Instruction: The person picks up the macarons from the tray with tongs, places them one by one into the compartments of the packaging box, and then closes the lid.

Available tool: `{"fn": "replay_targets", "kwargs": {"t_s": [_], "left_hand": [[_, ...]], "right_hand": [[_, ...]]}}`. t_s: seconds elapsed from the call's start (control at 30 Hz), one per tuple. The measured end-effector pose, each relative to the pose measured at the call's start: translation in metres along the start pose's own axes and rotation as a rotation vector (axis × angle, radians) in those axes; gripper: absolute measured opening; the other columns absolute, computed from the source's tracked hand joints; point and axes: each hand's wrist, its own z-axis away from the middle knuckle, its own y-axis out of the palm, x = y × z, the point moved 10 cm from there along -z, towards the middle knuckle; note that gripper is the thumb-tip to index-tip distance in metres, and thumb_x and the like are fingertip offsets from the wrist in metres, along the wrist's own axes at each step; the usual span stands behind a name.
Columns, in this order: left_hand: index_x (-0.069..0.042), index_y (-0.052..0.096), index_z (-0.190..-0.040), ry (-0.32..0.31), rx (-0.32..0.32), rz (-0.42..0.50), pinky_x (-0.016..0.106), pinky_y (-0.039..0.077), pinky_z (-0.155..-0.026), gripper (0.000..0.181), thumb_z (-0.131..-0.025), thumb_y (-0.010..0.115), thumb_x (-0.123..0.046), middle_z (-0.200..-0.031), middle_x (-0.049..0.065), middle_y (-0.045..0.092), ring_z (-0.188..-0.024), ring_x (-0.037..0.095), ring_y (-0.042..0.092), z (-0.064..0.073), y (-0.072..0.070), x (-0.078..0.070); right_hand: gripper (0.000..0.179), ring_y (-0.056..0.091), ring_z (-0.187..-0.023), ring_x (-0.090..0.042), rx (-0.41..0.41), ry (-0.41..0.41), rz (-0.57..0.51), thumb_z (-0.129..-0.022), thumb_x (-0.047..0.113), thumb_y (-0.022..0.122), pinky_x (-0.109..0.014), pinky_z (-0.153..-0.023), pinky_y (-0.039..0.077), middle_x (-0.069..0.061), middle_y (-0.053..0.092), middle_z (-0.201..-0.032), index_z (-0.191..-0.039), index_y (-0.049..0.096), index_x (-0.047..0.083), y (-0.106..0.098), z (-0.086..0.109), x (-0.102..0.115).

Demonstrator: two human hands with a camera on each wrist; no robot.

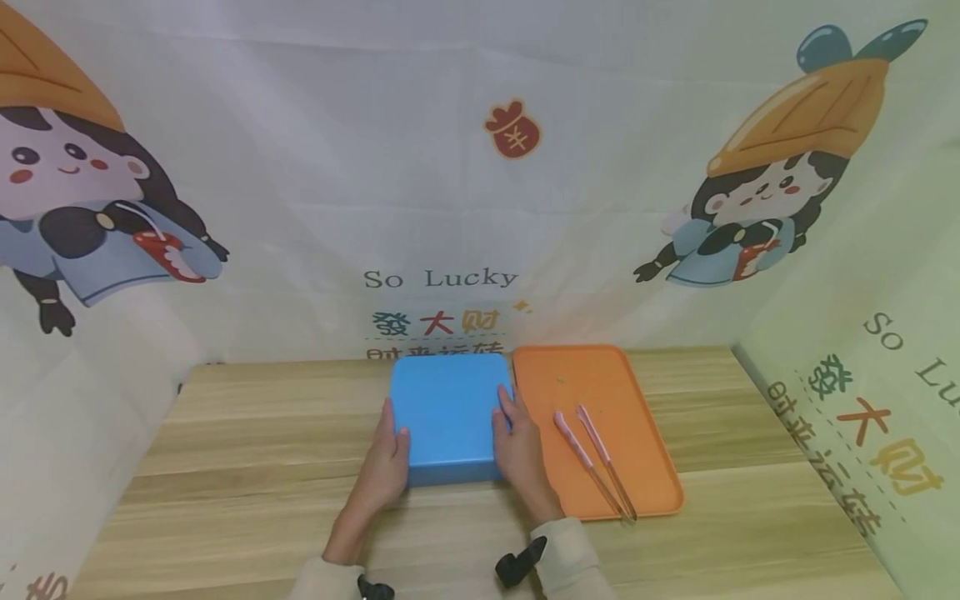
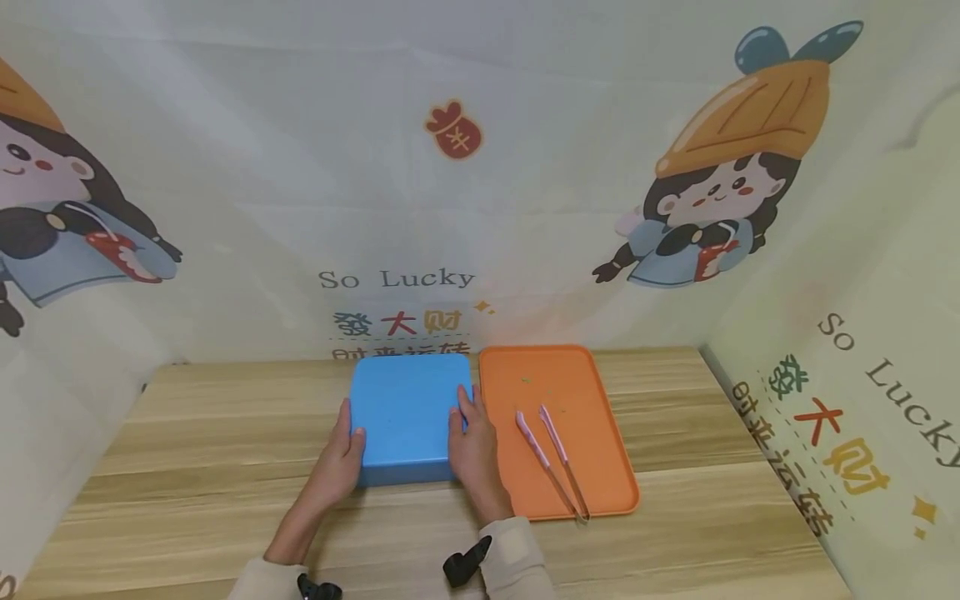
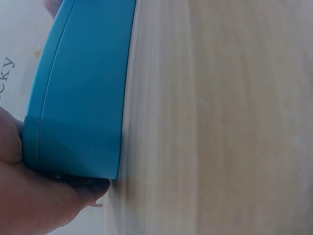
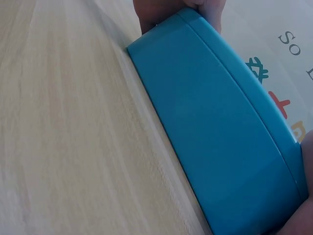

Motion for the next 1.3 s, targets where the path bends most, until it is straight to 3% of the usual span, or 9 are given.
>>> {"fn": "replay_targets", "kwargs": {"t_s": [0.63, 0.93, 1.3], "left_hand": [[0.008, -0.004, -0.155, -0.016, -0.024, 0.008, 0.054, 0.006, -0.123, 0.059, -0.109, 0.023, -0.017, -0.163, 0.028, -0.002, -0.151, 0.043, 0.002, 0.006, -0.008, 0.002], [0.014, -0.001, -0.152, 0.048, -0.040, 0.039, 0.058, 0.006, -0.122, 0.058, -0.108, 0.026, -0.012, -0.160, 0.034, -0.001, -0.149, 0.048, 0.003, 0.005, -0.006, -0.004], [0.015, 0.002, -0.152, 0.059, -0.060, 0.048, 0.058, 0.008, -0.121, 0.056, -0.108, 0.027, -0.010, -0.160, 0.035, 0.003, -0.149, 0.049, 0.006, 0.008, -0.007, -0.005]], "right_hand": [[0.046, 0.028, -0.148, -0.033, 0.028, 0.010, -0.095, -0.105, 0.020, 0.049, -0.052, -0.119, 0.026, -0.013, 0.031, -0.160, -0.149, 0.044, 0.010, 0.008, -0.001, 0.001], [0.046, 0.029, -0.148, -0.031, 0.008, 0.023, -0.106, -0.103, 0.021, 0.052, -0.051, -0.120, 0.025, -0.009, 0.034, -0.159, -0.148, 0.047, 0.013, 0.004, -0.003, -0.008], [0.045, 0.027, -0.148, -0.031, 0.030, 0.027, -0.160, -0.104, 0.022, 0.051, -0.052, -0.120, 0.023, -0.010, 0.034, -0.159, -0.148, 0.047, 0.013, 0.006, -0.003, -0.012]]}}
